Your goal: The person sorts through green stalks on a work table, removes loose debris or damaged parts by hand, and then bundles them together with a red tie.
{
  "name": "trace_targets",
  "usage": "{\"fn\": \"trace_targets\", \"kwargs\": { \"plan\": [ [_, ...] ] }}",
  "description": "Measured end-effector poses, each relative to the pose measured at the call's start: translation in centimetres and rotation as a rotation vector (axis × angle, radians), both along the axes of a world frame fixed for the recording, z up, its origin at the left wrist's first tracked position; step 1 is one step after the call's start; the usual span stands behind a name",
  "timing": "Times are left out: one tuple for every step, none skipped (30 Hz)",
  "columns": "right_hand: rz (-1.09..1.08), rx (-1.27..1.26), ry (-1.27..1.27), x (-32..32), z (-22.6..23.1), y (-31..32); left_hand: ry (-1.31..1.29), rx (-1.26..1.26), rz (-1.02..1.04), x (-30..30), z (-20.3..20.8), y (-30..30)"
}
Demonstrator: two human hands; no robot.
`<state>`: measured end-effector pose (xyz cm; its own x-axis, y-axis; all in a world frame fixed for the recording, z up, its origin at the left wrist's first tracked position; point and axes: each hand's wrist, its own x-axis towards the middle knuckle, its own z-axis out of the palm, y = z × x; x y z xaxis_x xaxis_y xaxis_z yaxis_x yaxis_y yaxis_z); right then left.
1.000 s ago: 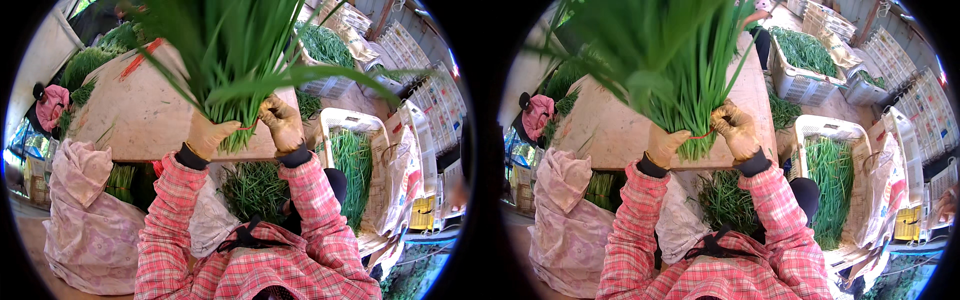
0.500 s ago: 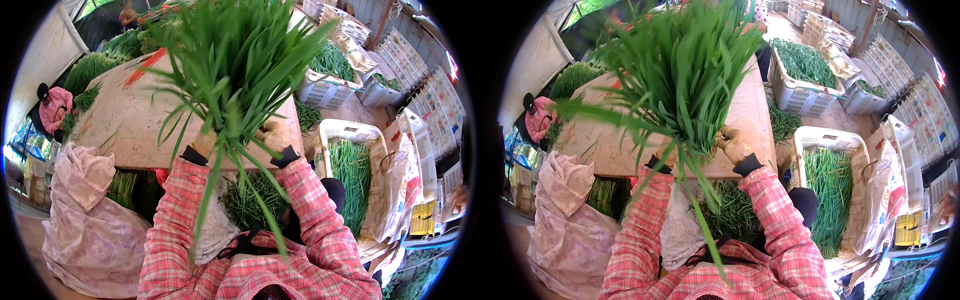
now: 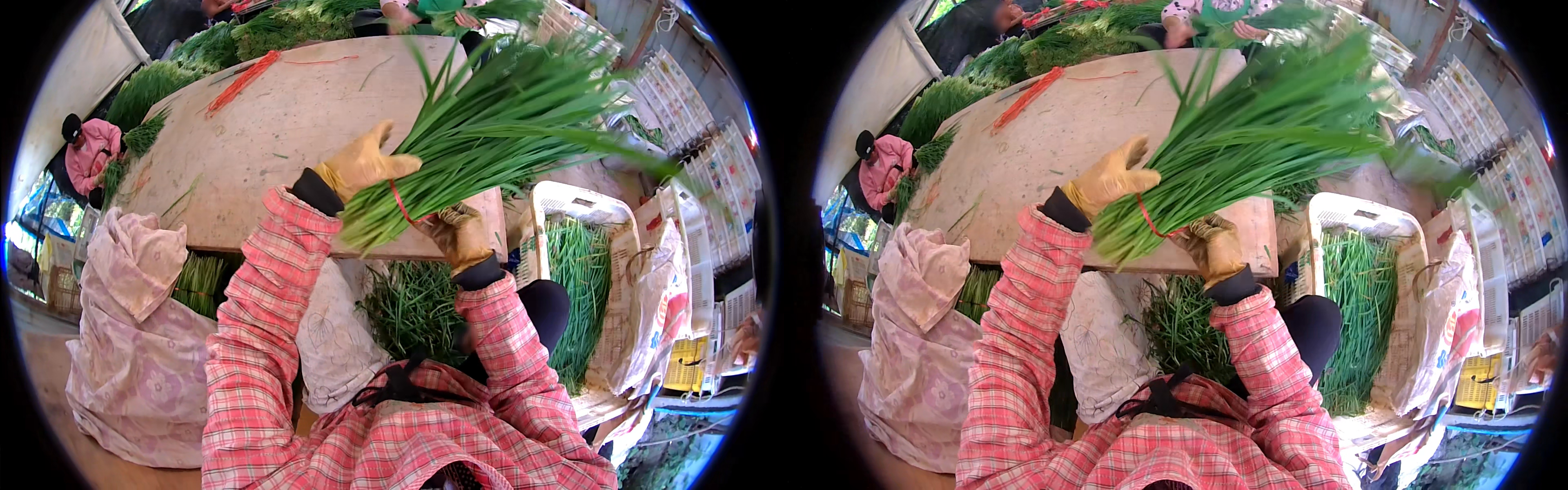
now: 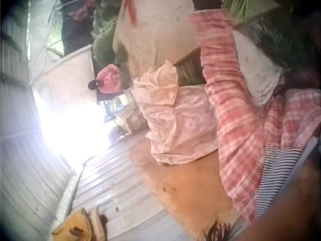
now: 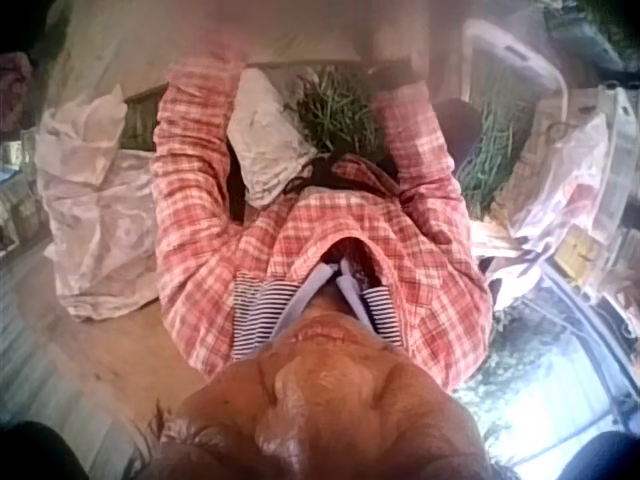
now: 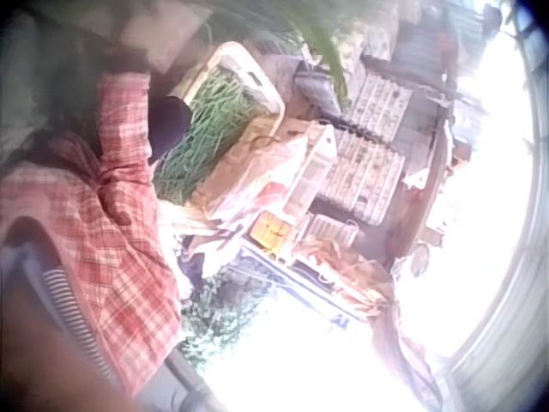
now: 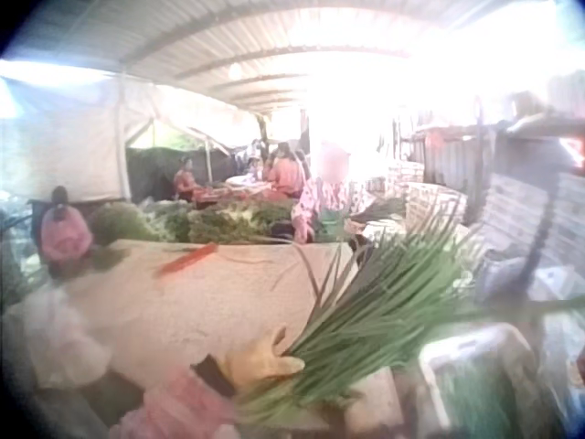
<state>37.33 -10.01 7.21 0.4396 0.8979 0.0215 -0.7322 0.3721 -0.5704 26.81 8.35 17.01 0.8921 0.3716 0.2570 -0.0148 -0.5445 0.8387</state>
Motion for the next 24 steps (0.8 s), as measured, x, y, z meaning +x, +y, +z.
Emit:
{"fn": "trace_targets", "kwargs": {
  "plan": [
    [-0.021, -0.064, 0.057, 0.0, -1.9, 0.0, 0.186, 0.129, -0.05, -0.4, 0.1, 0.2],
    [-0.012, -0.138, 0.119, -0.5, -3.2, 0.2, 0.31, 0.093, -0.123, -1.0, -1.9, 1.0],
    [0.017, -0.206, 0.182, -1.3, -4.1, 0.8, 0.437, 0.059, -0.175, -2.0, -5.0, 2.2],
    [0.038, -0.28, 0.241, -1.7, -5.4, 1.1, 0.559, 0.018, -0.237, -2.6, -7.1, 2.7],
    [0.08, -0.335, 0.251, -0.7, -8.7, 0.7, 0.537, 0.024, -0.208, -2.1, -8.2, 1.8],
    [0.052, -0.313, 0.254, -1.2, -8.4, 0.3, 0.527, 0.029, -0.15, -2.9, -9.2, 1.0],
    [0.024, -0.29, 0.258, -1.8, -8.1, -0.3, 0.518, 0.034, -0.092, -3.4, -10.1, 0.6],
    [-0.004, -0.268, 0.258, -2.3, -7.7, -0.6, 0.516, 0.024, -0.073, -3.6, -11.0, 0.9],
    [0.02, -0.224, 0.213, -2.4, -7.8, -0.8, 0.516, 0.014, -0.053, -3.8, -11.7, 1.5],
    [-0.011, -0.285, 0.22, -2.6, -7.8, -1.1, 0.515, 0.005, -0.033, -4.1, -12.4, 1.9],
    [-0.064, -0.347, 0.226, -2.4, -7.6, -1.9, 0.54, -0.123, -0.089, -3.6, -9.7, 0.5],
    [-0.093, -0.4, 0.228, -2.9, -6.5, -2.1, 0.534, -0.095, -0.115, -3.8, -9.9, 0.9],
    [-0.11, -0.497, 0.148, -3.4, -5.2, -2.4, 0.528, -0.068, -0.139, -3.9, -10.4, 1.8],
    [-0.149, -0.518, 0.037, -3.6, -4.9, -2.6, 0.523, -0.043, -0.175, -3.8, -10.7, 2.1],
    [-0.189, -0.542, -0.074, -3.7, -4.9, -2.7, 0.554, 0.032, -0.158, -3.8, -9.3, 1.5],
    [-0.227, -0.565, -0.186, -3.9, -4.8, -2.8, 0.63, 0.241, -0.076, -3.8, -7.9, 0.7],
    [-0.272, -0.624, -0.301, -4.0, -4.4, -2.8, 0.698, 0.453, 0.007, -3.5, -6.0, -0.9],
    [-0.304, -0.584, -0.281, -4.0, -4.0, -2.8, 0.757, 0.665, 0.088, -2.9, -4.9, -2.3],
    [-0.33, -0.542, -0.262, -4.2, -3.6, -2.7, 0.742, 0.698, 0.125, -2.3, -4.5, -3.6],
    [-0.348, -0.498, -0.242, -4.4, -3.2, -2.5, 0.678, 0.774, 0.196, -2.3, -4.5, -5.5],
    [-0.336, -0.422, -0.184, -4.5, -3.0, -2.2, 0.614, 0.852, 0.27, -2.4, -4.6, -7.9],
    [-0.319, -0.342, -0.125, -4.5, -2.8, -1.6, 0.551, 0.931, 0.348, -2.5, -4.7, -9.7],
    [-0.297, -0.262, -0.067, -4.6, -2.6, -0.8, 0.54, 0.962, 0.442, -2.1, -6.6, -10.6],
    [-0.278, -0.246, -0.119, -4.4, -2.5, -0.1, 0.531, 0.993, 0.536, -1.7, -9.4, -10.7]
  ]
}}
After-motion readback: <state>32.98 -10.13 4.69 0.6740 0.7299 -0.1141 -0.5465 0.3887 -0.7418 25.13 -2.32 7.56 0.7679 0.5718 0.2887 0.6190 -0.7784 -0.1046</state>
